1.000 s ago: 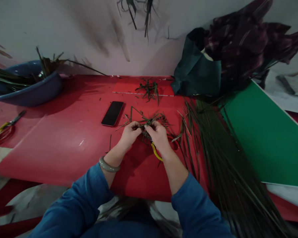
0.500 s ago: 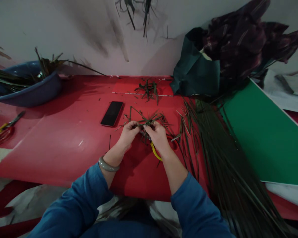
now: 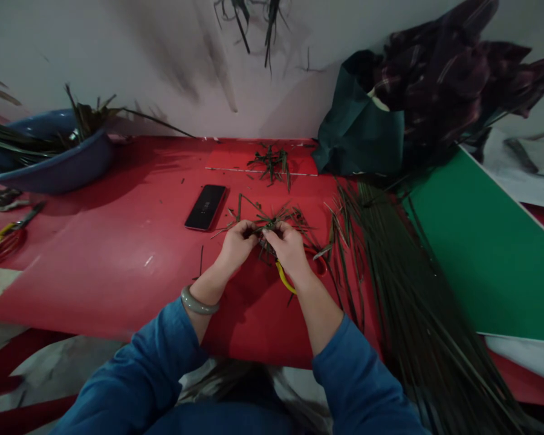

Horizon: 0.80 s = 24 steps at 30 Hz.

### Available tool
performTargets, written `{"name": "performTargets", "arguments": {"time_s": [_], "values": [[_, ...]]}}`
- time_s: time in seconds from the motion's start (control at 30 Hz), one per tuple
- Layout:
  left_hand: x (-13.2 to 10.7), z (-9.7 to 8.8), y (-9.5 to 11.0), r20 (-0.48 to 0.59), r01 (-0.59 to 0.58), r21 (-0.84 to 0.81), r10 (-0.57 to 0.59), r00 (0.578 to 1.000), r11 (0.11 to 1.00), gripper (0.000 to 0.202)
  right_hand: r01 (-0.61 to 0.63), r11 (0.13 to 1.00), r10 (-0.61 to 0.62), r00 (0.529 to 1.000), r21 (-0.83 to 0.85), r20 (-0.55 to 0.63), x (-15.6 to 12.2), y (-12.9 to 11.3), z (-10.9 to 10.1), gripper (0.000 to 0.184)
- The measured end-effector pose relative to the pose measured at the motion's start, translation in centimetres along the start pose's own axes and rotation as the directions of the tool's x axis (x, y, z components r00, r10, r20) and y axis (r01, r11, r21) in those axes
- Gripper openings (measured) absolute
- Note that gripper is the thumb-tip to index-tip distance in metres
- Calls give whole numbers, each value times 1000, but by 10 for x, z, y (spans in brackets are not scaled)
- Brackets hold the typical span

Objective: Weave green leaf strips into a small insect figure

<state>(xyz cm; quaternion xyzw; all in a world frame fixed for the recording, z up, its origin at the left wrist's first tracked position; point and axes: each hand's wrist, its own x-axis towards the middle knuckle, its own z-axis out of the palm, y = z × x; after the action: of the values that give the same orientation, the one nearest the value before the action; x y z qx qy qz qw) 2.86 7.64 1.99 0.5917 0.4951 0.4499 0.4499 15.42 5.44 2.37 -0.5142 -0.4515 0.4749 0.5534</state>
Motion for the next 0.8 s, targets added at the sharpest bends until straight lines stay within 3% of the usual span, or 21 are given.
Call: {"name": "performTargets", "arguments": {"time_s": [0.3,0.43,0.57,0.67,0.8], "values": [[4,-2,-12,-9,1,-22,-1,1000,1000,25,18,1000,-16,996,21,-86,2,-6,-6,19],[10,-4,-14,-100,31,-184,-50,994,982,32,18,1000,-15,992,25,-125,7,-4,-12,21],[11,-9,1,-243,34,-340,-123,962,940,27,1,1000,3,984,25,-176,9,-3,-17,20],[6,-8,12,-137,69,-396,-133,982,916,11,-21,999,17,996,-43,-90,8,-3,-16,19],[-2,-1,16,96,123,-362,-94,991,924,22,-15,981,35,994,-191,101,5,-1,-11,18]]}}
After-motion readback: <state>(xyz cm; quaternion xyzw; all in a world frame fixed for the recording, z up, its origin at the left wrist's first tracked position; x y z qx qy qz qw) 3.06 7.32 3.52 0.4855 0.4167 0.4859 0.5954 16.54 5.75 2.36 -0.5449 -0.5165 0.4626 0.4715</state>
